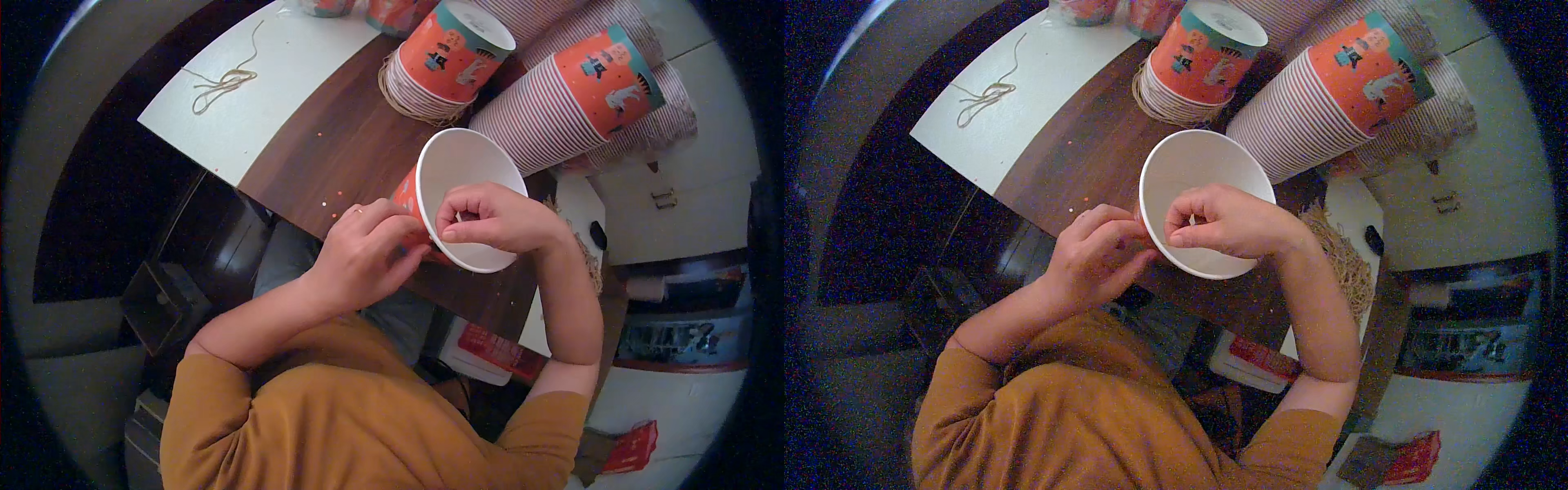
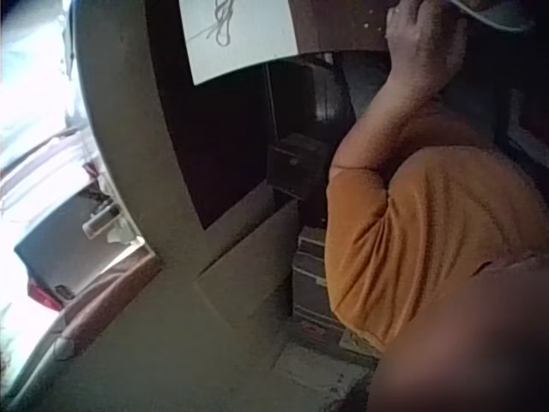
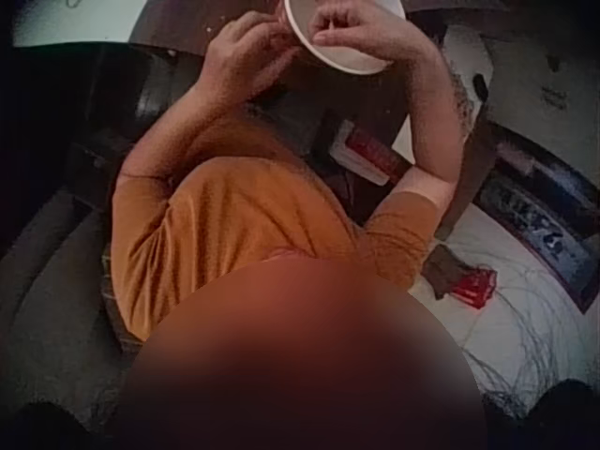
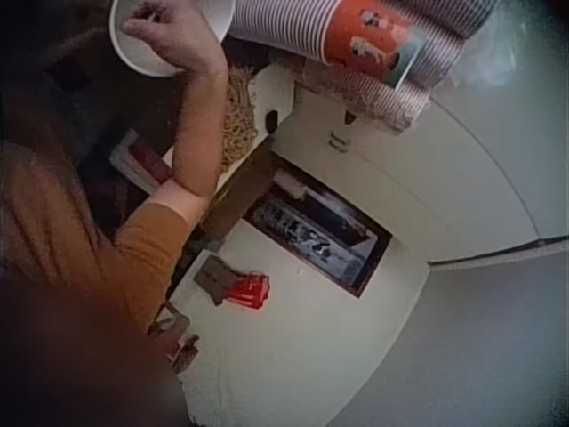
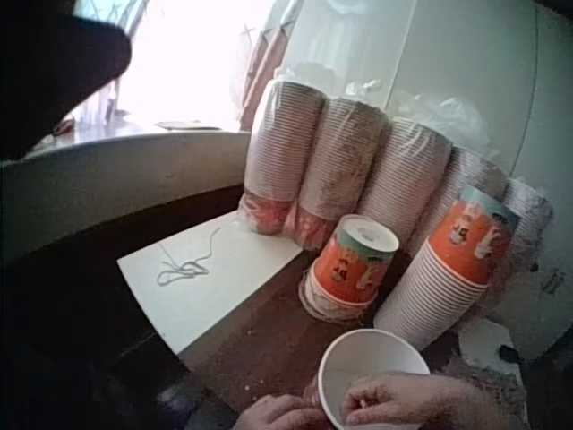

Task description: Thread and tie string handles through pre-punched holes in paper buckets.

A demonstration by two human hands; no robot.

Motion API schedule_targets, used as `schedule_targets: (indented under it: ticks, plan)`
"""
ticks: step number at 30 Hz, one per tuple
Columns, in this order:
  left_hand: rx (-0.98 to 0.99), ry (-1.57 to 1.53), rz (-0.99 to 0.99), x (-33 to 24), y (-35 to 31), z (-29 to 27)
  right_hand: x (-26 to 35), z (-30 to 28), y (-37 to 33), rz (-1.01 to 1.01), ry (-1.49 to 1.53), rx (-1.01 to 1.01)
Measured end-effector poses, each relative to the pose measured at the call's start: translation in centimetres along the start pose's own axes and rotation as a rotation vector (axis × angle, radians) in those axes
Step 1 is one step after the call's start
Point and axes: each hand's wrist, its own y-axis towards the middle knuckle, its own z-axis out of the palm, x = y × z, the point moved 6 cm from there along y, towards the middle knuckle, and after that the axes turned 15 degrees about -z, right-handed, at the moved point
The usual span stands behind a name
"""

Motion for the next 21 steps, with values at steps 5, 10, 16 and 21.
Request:
schedule_targets:
  ticks: [5, 10, 16, 21]
  plan:
    - [0.009, 0.008, 0.003, 0.0, 0.0, 0.0, 0.4, -0.1, 0.4, -0.011, -0.067, -0.004]
    - [0.003, 0.033, 0.023, -0.1, -0.1, 0.0, 0.8, 0.1, 0.7, -0.048, -0.099, -0.013]
    - [-0.049, 0.077, 0.092, -0.6, -0.3, 0.1, 1.2, 0.4, 0.7, -0.100, -0.103, -0.074]
    - [-0.043, 0.172, 0.167, -1.6, -0.3, 0.1, 1.5, 0.3, 0.2, -0.100, -0.169, -0.139]
